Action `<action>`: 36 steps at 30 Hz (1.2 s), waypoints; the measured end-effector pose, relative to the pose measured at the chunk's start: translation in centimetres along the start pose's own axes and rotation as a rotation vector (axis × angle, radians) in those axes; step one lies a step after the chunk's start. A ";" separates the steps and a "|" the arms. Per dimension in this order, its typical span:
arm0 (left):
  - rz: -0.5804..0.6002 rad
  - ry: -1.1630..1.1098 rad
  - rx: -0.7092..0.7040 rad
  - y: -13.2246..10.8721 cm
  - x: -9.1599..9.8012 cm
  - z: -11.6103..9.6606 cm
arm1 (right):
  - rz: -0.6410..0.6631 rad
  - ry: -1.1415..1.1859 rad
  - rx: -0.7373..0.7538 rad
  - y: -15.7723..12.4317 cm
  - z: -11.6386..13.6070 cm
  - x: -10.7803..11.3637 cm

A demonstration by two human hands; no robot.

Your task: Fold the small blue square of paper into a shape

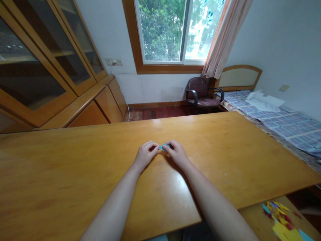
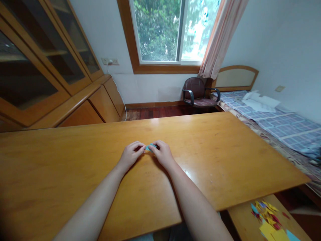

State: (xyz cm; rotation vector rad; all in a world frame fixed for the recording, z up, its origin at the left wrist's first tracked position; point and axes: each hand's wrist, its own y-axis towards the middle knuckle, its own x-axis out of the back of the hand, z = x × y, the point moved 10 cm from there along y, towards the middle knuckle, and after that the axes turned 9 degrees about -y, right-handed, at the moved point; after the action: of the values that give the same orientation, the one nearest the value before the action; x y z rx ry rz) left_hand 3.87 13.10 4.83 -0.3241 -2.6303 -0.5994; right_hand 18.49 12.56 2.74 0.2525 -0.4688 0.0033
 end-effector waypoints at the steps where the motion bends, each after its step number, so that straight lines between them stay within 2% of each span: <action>1: -0.001 -0.001 0.000 0.0 0.0 0.1 | -0.003 0.004 -0.006 0.0 -0.1 0.0; 4: -0.037 -0.024 0.015 0.1 0.5 0.4 | -0.028 0.045 -0.037 0.2 -0.8 0.2; 9: -0.151 -0.171 0.130 0.1 1.6 2.2 | -0.066 0.190 -0.131 0.3 -2.1 0.8; 13: -0.171 -0.234 0.165 0.0 1.5 2.8 | -0.051 0.209 -0.138 0.4 -2.3 0.5; 17: -0.124 -0.227 0.138 0.1 0.9 2.4 | -0.016 0.193 -0.122 0.3 -2.2 -0.1; 23: 0.090 -0.104 0.080 0.1 -1.0 0.8 | 0.031 0.142 -0.068 0.2 -1.1 -0.5; 36: 0.059 -0.154 0.160 -0.1 -0.9 1.9 | -0.005 0.114 -0.069 0.3 -1.3 -0.1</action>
State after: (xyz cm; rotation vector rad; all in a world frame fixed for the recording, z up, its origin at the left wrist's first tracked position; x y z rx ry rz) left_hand 4.02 13.78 2.86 -0.4114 -2.7831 -0.3538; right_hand 18.97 13.22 1.61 0.1849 -0.3537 -0.0029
